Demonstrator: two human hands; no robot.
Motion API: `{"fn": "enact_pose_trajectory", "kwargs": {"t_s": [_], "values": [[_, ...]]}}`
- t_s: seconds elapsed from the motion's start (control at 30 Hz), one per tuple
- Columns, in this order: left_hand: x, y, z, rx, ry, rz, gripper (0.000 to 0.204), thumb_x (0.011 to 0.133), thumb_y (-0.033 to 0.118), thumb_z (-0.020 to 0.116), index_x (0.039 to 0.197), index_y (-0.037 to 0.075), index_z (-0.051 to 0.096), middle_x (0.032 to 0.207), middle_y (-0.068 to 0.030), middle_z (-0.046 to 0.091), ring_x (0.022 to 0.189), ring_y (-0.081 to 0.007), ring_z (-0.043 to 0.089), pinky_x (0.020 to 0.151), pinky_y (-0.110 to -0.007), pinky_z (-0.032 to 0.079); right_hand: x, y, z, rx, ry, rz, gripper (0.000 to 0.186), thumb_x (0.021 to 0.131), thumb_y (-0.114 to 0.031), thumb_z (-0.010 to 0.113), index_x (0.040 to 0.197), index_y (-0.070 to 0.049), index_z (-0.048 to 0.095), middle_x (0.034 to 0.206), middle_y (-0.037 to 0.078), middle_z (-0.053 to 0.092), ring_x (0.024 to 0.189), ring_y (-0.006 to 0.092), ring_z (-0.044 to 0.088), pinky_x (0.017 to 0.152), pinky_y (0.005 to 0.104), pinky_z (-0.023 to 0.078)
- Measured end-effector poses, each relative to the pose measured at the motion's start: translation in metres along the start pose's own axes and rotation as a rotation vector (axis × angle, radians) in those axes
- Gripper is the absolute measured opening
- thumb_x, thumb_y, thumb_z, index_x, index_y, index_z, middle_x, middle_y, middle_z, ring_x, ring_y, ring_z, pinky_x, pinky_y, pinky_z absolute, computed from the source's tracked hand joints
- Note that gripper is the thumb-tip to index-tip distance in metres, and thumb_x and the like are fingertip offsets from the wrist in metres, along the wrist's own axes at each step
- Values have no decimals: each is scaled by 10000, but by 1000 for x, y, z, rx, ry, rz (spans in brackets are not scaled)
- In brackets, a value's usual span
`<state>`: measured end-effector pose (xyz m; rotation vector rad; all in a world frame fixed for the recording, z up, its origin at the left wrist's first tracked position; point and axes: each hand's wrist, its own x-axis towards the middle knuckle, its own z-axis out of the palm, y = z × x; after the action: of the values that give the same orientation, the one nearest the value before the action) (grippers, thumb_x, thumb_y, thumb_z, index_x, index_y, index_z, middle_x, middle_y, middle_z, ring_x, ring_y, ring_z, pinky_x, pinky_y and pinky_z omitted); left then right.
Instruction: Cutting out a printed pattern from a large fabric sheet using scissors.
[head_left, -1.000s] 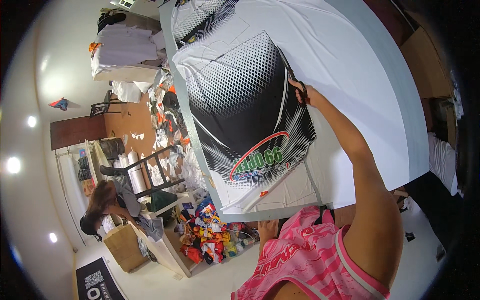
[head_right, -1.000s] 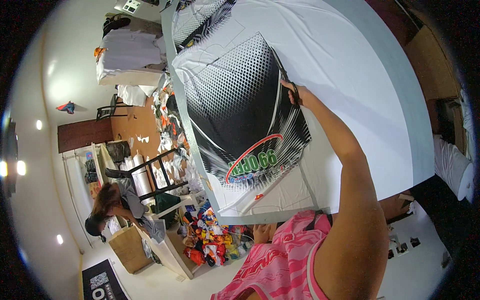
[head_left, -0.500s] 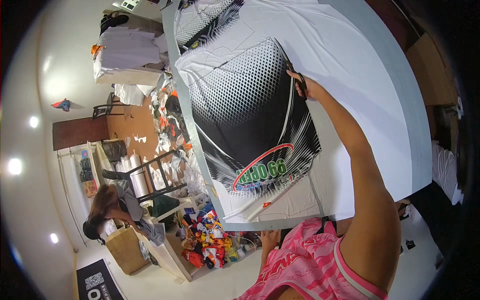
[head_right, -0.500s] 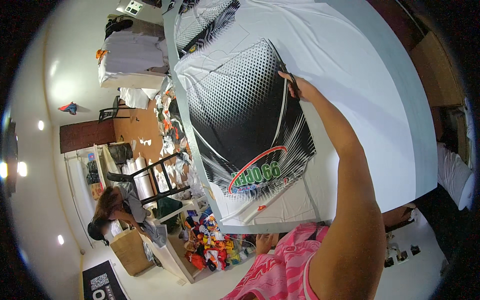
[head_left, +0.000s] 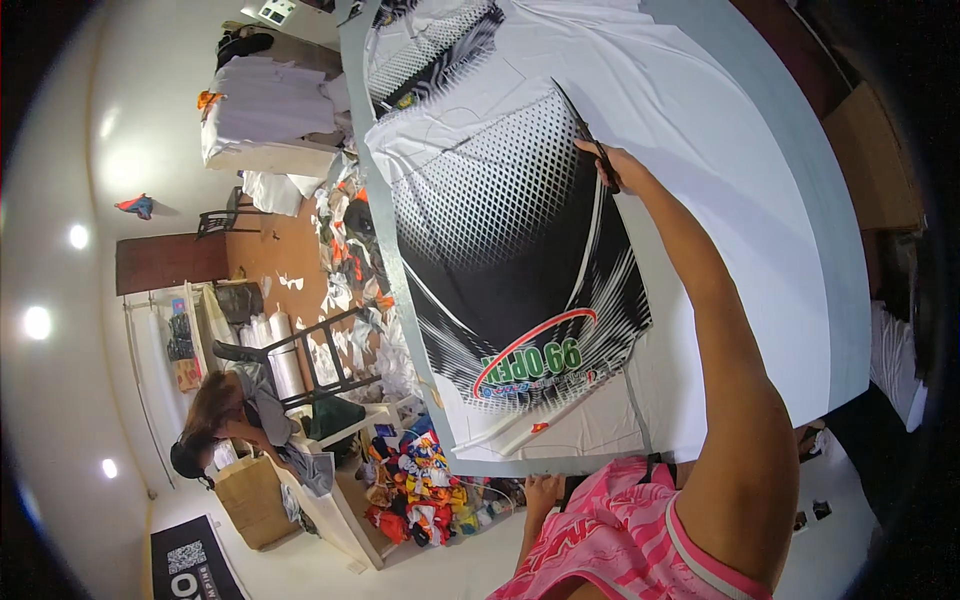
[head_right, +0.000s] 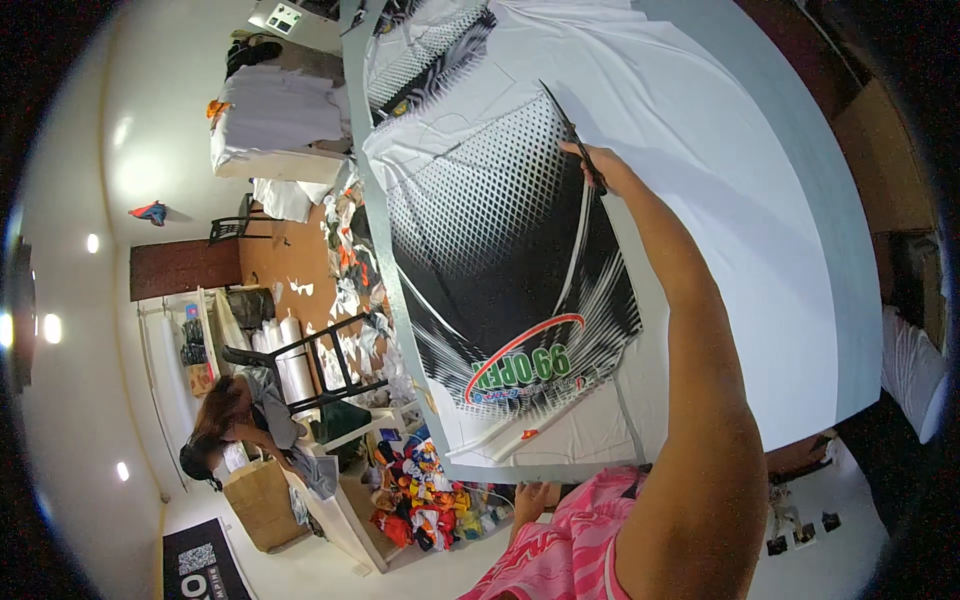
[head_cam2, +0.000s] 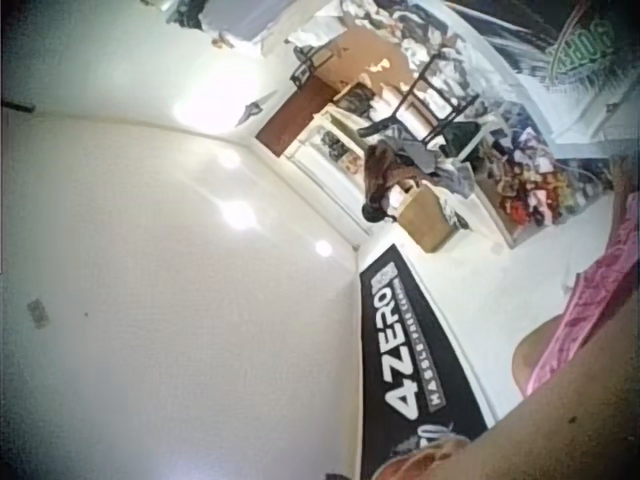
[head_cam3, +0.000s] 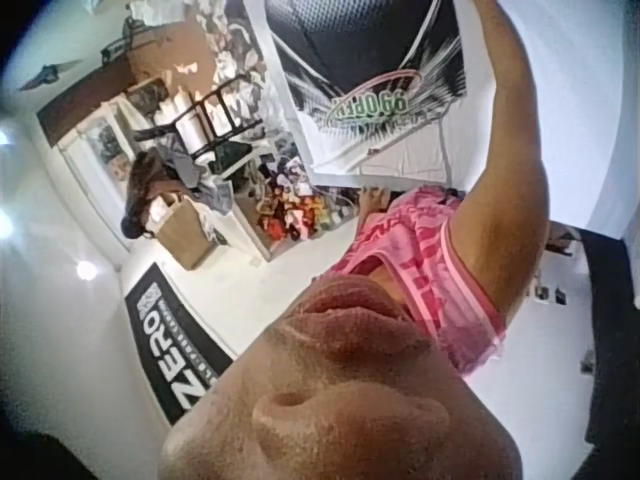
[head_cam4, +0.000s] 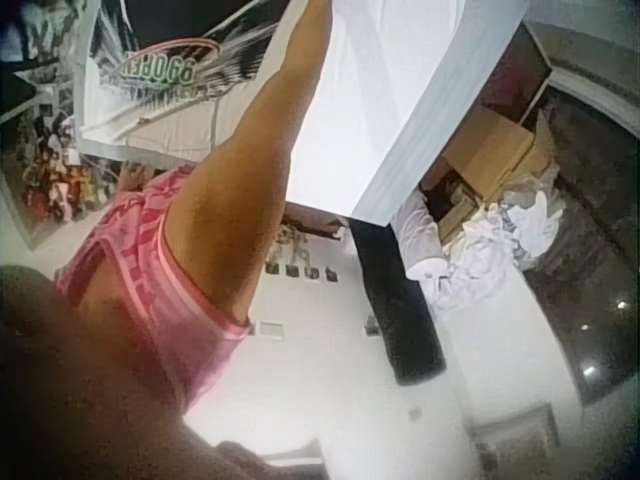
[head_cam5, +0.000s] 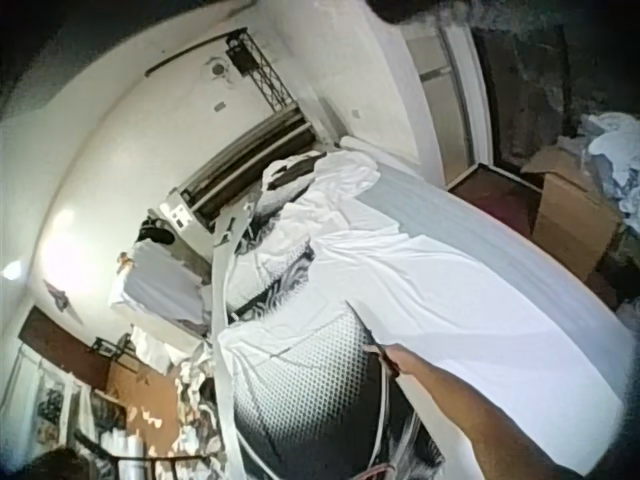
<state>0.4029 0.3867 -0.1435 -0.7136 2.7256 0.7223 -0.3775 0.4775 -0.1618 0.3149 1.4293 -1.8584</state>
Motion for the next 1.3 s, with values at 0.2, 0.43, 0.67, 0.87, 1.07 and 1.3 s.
{"fn": "enact_pose_trajectory", "kwargs": {"t_s": [0.2,0.43,0.67,0.87,1.07,1.3], "values": [[12,5,-11,89,-56,68,206,925,272,658,1095,176,720,1036,-174,676,984,-389,620,876,-557,468,18,-14,8,-212,111,-87,518,753,-504,843,580,-108,556,515,41,535,392,170,507,434,330,428],[25,21,-9,18,55,-255,506,887,404,709,1301,131,611,1314,-295,535,1184,-491,519,981,-575,438,-82,76,-9,-740,266,-479,517,847,-475,768,639,-21,631,538,85,584,419,195,520,473,359,428],[63,13,-7,20,191,-356,879,829,501,752,1495,58,388,1509,-417,255,1388,-552,314,1126,-563,326,-247,198,-10,-883,472,-569,252,777,-138,718,976,-10,630,866,257,655,843,460,628,711,517,485],[111,-12,-10,64,344,-380,1020,800,595,743,1575,126,274,1565,-386,155,1448,-541,200,1159,-605,237,-261,231,-5,-1027,300,-749,304,745,-19,682,1024,27,570,1126,224,652,1055,404,614,885,467,500],[113,3,-23,103,60,-478,1174,732,754,687,1604,163,168,1617,-321,24,1476,-547,78,1097,-741,169,-271,229,-23,-1196,120,-818,243,794,-15,681,981,38,534,1251,250,606,1140,413,583,949,474,485],[94,67,-25,80,138,-644,1225,700,852,612,1596,131,192,1621,-286,100,1478,-508,120,1128,-703,156,-273,187,-19,-1329,155,-790,310,851,-77,701,1094,52,560,1357,249,561,1264,408,525,1026,449,456]]}}
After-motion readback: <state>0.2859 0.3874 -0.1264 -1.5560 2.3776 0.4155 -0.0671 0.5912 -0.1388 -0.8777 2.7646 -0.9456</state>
